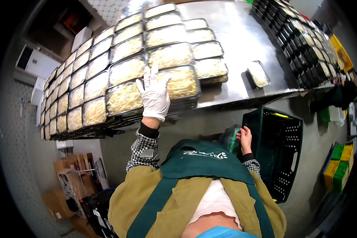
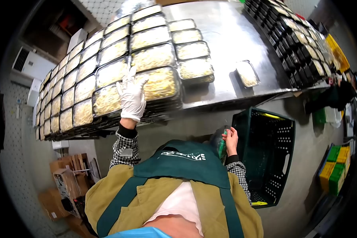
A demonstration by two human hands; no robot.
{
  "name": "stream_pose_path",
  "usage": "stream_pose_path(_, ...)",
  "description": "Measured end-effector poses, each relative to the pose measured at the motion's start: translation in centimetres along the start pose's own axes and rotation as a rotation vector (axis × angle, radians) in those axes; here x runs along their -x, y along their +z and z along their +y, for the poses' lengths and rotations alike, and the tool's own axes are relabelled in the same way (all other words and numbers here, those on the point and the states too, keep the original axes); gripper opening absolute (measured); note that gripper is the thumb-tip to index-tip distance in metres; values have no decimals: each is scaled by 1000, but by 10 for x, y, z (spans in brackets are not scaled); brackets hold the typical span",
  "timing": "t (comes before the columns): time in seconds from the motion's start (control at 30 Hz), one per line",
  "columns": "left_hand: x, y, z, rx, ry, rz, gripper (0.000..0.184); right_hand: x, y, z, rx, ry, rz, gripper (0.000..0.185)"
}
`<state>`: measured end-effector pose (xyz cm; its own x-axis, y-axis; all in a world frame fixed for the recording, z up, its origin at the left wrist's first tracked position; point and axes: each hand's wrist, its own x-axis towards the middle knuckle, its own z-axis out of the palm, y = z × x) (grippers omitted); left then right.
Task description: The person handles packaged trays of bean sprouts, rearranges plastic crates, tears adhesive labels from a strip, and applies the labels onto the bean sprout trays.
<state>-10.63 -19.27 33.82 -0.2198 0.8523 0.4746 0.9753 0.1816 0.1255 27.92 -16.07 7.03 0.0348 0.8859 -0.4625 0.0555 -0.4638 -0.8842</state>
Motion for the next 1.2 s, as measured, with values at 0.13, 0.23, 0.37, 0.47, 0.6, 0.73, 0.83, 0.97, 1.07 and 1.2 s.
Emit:
stream_pose_path(0.13,-12,8,91,593,299,112,52,23,-30,-19,-19,-186,1,29)
stream_pose_path(0.23,-9,32,157,822,379,-269,58,40,-75,-26,-15,-249,171,27)
stream_pose_path(0.37,3,121,172,573,406,-440,65,50,-162,23,-60,-160,416,26)
stream_pose_path(0.47,-1,157,180,288,318,-635,68,61,-221,86,-173,43,608,29)
stream_pose_path(0.6,-9,222,159,211,365,-532,68,77,-253,152,-225,199,750,33)
stream_pose_path(0.73,-20,249,181,390,443,-552,65,69,-288,268,65,272,840,40)
stream_pose_path(0.83,-6,237,230,421,443,-774,63,88,-270,211,532,531,916,62)
stream_pose_path(0.97,25,223,273,605,632,-831,59,70,-248,188,532,738,982,78)
stream_pose_path(1.07,49,214,298,698,665,-864,56,7,-217,193,469,356,880,88)
stream_pose_path(1.2,82,207,319,874,692,-946,49,-109,-146,114,380,366,788,101)
